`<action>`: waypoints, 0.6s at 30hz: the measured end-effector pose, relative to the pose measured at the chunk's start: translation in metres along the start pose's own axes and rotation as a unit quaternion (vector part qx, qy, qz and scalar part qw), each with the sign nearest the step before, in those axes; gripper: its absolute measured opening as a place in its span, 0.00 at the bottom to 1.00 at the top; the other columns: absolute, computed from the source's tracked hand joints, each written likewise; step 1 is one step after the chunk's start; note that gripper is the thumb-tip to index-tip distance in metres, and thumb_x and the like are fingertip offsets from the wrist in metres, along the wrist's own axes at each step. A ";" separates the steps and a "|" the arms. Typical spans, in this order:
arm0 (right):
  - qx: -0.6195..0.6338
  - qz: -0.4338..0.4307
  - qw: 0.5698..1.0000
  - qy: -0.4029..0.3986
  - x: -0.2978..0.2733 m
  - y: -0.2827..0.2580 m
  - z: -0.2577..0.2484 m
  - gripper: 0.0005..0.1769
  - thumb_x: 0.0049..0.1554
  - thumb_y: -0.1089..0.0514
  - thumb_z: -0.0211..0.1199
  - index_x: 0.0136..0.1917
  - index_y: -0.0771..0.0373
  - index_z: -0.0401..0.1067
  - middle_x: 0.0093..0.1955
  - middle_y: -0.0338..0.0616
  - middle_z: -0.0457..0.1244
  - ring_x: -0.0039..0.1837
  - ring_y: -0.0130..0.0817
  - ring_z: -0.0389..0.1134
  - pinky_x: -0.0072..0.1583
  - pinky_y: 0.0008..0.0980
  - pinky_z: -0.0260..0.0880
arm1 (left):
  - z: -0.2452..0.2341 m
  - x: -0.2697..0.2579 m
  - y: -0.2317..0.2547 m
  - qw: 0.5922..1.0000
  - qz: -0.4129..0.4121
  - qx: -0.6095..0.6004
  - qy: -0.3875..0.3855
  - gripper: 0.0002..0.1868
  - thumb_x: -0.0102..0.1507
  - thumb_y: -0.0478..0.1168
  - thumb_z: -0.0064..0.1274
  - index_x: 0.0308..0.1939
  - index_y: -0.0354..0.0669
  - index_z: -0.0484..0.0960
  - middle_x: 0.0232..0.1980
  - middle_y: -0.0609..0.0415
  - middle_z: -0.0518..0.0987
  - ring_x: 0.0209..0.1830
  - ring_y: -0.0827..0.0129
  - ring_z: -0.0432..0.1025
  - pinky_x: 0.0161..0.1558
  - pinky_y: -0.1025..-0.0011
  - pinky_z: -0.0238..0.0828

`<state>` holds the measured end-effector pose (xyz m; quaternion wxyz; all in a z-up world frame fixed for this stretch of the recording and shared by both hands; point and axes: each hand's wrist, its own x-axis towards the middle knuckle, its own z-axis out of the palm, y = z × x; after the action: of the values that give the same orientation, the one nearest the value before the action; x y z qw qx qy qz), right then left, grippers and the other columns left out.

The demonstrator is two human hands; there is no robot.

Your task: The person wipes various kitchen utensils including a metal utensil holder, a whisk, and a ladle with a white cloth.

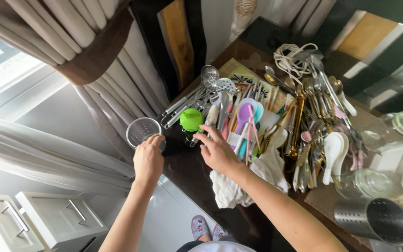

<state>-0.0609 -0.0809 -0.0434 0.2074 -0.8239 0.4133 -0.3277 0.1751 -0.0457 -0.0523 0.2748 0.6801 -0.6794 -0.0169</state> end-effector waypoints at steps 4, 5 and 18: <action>-0.013 -0.020 1.000 0.007 0.038 0.000 0.019 0.23 0.55 0.63 0.64 0.64 0.62 0.71 0.72 0.54 0.55 0.72 0.57 0.57 0.70 0.49 0.61 | 0.000 0.003 0.007 1.000 0.001 -0.014 -0.010 0.20 0.55 0.25 0.49 0.48 0.42 0.85 0.57 0.52 0.83 0.53 0.55 0.77 0.54 0.62 0.72; -0.011 -0.020 1.000 0.005 0.048 0.002 0.025 0.23 0.55 0.63 0.64 0.64 0.62 0.71 0.72 0.54 0.55 0.72 0.57 0.57 0.70 0.49 0.61 | 0.002 0.004 0.008 1.000 0.020 -0.020 -0.002 0.19 0.56 0.25 0.49 0.48 0.42 0.85 0.56 0.53 0.83 0.52 0.56 0.77 0.54 0.62 0.73; -0.051 0.008 0.996 -0.069 0.068 0.045 0.068 0.22 0.52 0.76 0.55 0.60 0.68 0.72 0.71 0.49 0.58 0.74 0.50 0.58 0.69 0.40 0.66 | 0.012 0.010 0.034 0.996 0.071 -0.043 -0.033 0.17 0.56 0.28 0.52 0.48 0.43 0.83 0.53 0.53 0.84 0.44 0.58 0.77 0.48 0.61 0.73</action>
<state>-0.0071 -0.1575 -0.0933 0.1958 -0.8507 0.4205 -0.2474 0.1403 -0.0570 -0.0459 0.2813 0.6168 -0.7335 -0.0490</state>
